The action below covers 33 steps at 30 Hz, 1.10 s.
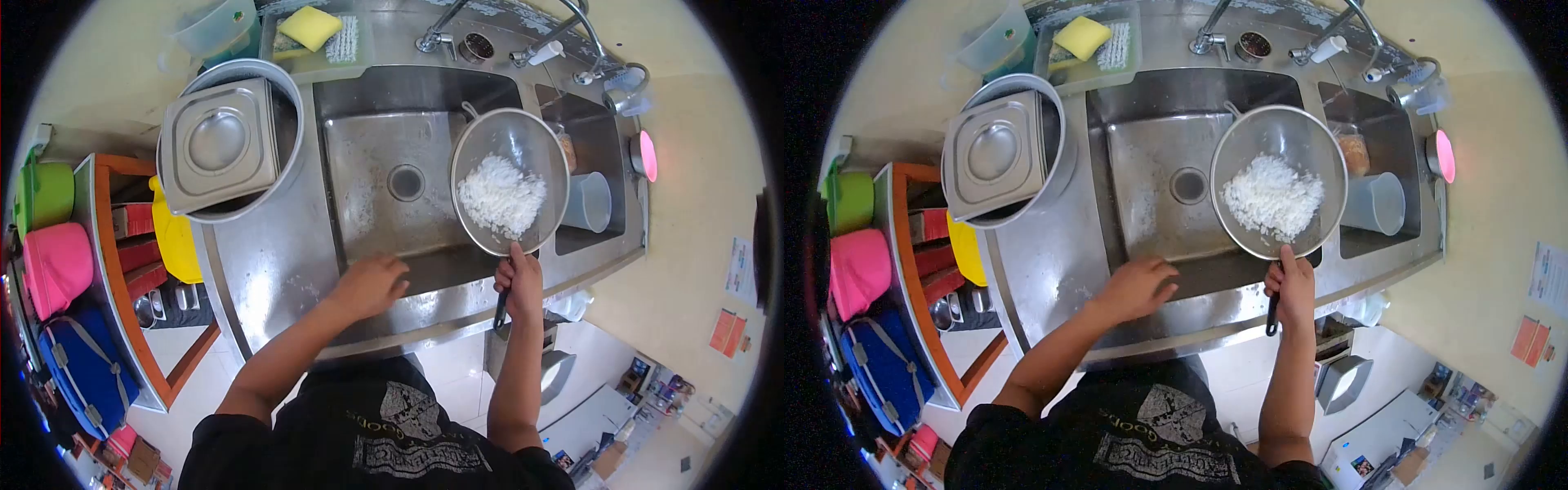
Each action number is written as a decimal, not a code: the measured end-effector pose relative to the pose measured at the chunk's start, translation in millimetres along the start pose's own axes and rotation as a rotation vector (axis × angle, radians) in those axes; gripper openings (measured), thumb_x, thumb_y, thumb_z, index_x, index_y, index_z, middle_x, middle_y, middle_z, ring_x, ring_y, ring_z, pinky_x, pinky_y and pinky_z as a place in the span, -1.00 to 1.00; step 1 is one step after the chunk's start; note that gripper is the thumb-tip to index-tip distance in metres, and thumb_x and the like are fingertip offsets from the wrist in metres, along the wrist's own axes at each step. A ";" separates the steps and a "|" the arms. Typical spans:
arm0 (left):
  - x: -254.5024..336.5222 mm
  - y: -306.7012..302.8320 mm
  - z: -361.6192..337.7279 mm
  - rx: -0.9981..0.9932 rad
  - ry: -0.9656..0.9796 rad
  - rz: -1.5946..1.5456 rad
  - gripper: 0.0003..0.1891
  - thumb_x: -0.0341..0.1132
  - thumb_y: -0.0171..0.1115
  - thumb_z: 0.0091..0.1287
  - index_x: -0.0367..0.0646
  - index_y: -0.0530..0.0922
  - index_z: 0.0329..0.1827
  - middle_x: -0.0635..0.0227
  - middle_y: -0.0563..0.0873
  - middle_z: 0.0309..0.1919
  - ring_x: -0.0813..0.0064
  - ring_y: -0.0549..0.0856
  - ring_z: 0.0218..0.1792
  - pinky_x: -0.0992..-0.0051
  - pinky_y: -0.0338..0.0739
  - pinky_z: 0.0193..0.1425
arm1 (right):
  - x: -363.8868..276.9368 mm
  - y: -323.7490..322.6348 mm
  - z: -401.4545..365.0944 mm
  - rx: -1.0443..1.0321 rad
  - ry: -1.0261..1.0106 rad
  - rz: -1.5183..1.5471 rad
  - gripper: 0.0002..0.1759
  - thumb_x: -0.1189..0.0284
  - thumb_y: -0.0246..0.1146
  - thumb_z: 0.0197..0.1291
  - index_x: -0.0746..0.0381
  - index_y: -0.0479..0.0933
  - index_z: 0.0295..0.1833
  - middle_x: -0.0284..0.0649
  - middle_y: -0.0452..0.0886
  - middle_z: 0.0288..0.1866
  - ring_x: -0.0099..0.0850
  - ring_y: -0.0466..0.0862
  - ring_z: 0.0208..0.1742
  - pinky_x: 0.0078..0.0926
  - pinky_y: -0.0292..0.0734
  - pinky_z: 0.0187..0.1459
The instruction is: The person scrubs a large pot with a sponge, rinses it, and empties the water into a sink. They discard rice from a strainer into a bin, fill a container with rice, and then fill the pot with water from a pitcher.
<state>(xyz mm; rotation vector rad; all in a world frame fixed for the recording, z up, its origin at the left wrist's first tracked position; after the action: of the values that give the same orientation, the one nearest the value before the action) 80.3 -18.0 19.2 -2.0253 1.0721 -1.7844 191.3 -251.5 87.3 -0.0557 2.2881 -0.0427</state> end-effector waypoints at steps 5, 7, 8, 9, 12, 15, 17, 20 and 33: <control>-2.0 -33.7 -81.1 0.420 -0.033 -0.087 -0.81 -0.36 0.20 0.22 -0.22 0.56 -0.14 0.07 0.64 -0.18 0.03 0.61 -0.09 0.21 0.50 0.03 | 24.2 2.6 -9.2 -0.223 0.061 0.072 -0.66 0.24 0.12 0.36 0.16 0.27 -0.42 -0.44 0.24 -0.61 -0.60 0.26 -0.64 -0.60 0.16 -0.67; -1.0 -40.9 -117.6 0.521 -0.074 -0.022 -0.81 -0.39 0.21 0.21 -0.23 0.55 -0.14 0.06 0.64 -0.18 0.04 0.61 -0.10 0.23 0.49 0.03 | 36.1 -2.4 6.4 -0.283 0.053 0.076 -0.64 0.27 0.12 0.36 0.16 0.26 -0.48 -0.44 0.24 -0.62 -0.62 0.23 -0.67 -0.61 0.10 -0.69; -0.9 -43.7 -138.3 0.610 -0.125 0.018 -0.81 -0.42 0.22 0.20 -0.25 0.55 -0.13 0.06 0.64 -0.18 0.05 0.61 -0.10 0.25 0.49 0.03 | 34.2 -0.3 4.6 -0.296 0.036 0.086 -0.64 0.27 0.12 0.36 0.16 0.26 -0.48 -0.44 0.24 -0.62 -0.62 0.23 -0.67 -0.61 0.10 -0.69; -0.9 -44.8 -161.4 0.668 -0.172 0.047 -0.81 -0.45 0.22 0.20 -0.26 0.55 -0.13 0.06 0.64 -0.18 0.05 0.62 -0.10 0.27 0.49 0.02 | 30.6 1.1 0.2 -0.300 -0.018 0.150 -0.64 0.27 0.12 0.36 0.15 0.26 -0.48 -0.44 0.23 -0.62 -0.62 0.21 -0.68 -0.61 0.07 -0.70; 1.4 -53.1 -229.1 0.855 -0.346 0.129 -0.80 -0.49 0.23 0.20 -0.29 0.55 -0.12 0.06 0.65 -0.20 0.09 0.64 -0.13 0.32 0.49 -0.01 | -9.1 3.1 -26.5 -0.343 -0.170 0.210 -0.66 0.27 0.12 0.36 0.15 0.26 -0.46 -0.44 0.22 -0.62 -0.62 0.19 -0.67 -0.61 0.05 -0.69; -0.6 -61.7 -293.6 0.949 -0.486 0.145 -0.81 -0.48 0.22 0.23 -0.31 0.56 -0.10 0.08 0.66 -0.22 0.21 0.66 -0.16 0.37 0.52 -0.05 | -34.8 7.8 -60.0 -0.443 -0.260 0.275 -0.69 0.27 0.09 0.37 0.13 0.26 -0.41 -0.46 0.20 -0.59 -0.63 0.19 -0.63 -0.64 0.07 -0.66; -10.7 -69.2 -329.8 1.010 -0.549 0.161 -0.81 -0.44 0.22 0.25 -0.32 0.57 -0.11 0.10 0.67 -0.25 0.24 0.67 -0.17 0.40 0.53 -0.05 | -32.6 16.0 -70.6 -0.529 -0.293 0.339 -0.72 0.27 0.08 0.38 0.12 0.25 -0.38 -0.48 0.18 -0.57 -0.64 0.18 -0.61 -0.67 0.08 -0.65; -49.7 -82.8 -367.8 1.011 -0.618 0.141 -0.81 -0.40 0.21 0.29 -0.32 0.57 -0.11 0.15 0.68 -0.27 0.32 0.68 -0.17 0.43 0.52 -0.04 | 22.7 36.6 -52.9 -0.458 -0.111 0.464 -0.72 0.29 0.05 0.40 0.13 0.26 -0.39 -0.45 0.19 -0.57 -0.60 0.20 -0.60 -0.65 0.09 -0.62; -426.3 -19.2 -392.2 1.136 -1.223 -1.150 -0.80 -0.15 0.19 0.22 -0.08 0.54 -0.28 0.42 0.51 -0.51 0.51 0.51 -0.60 0.49 0.38 -0.65 | 109.7 106.7 -77.9 -0.168 -0.290 0.391 -0.69 0.27 0.05 0.40 0.10 0.21 -0.42 -0.49 0.14 -0.61 -0.65 0.15 -0.66 -0.65 0.05 -0.67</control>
<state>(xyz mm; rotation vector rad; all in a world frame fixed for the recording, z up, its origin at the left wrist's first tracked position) -272.5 384.6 -203.0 -2.1351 -1.3109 -0.5332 57.7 -149.9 50.9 0.2815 1.9720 0.3397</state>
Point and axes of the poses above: each hand's wrist, its own z-axis towards the middle knuckle, its own y-axis out of the palm, x = y × z, the point moved 2 cm from there along z, towards the middle knuckle
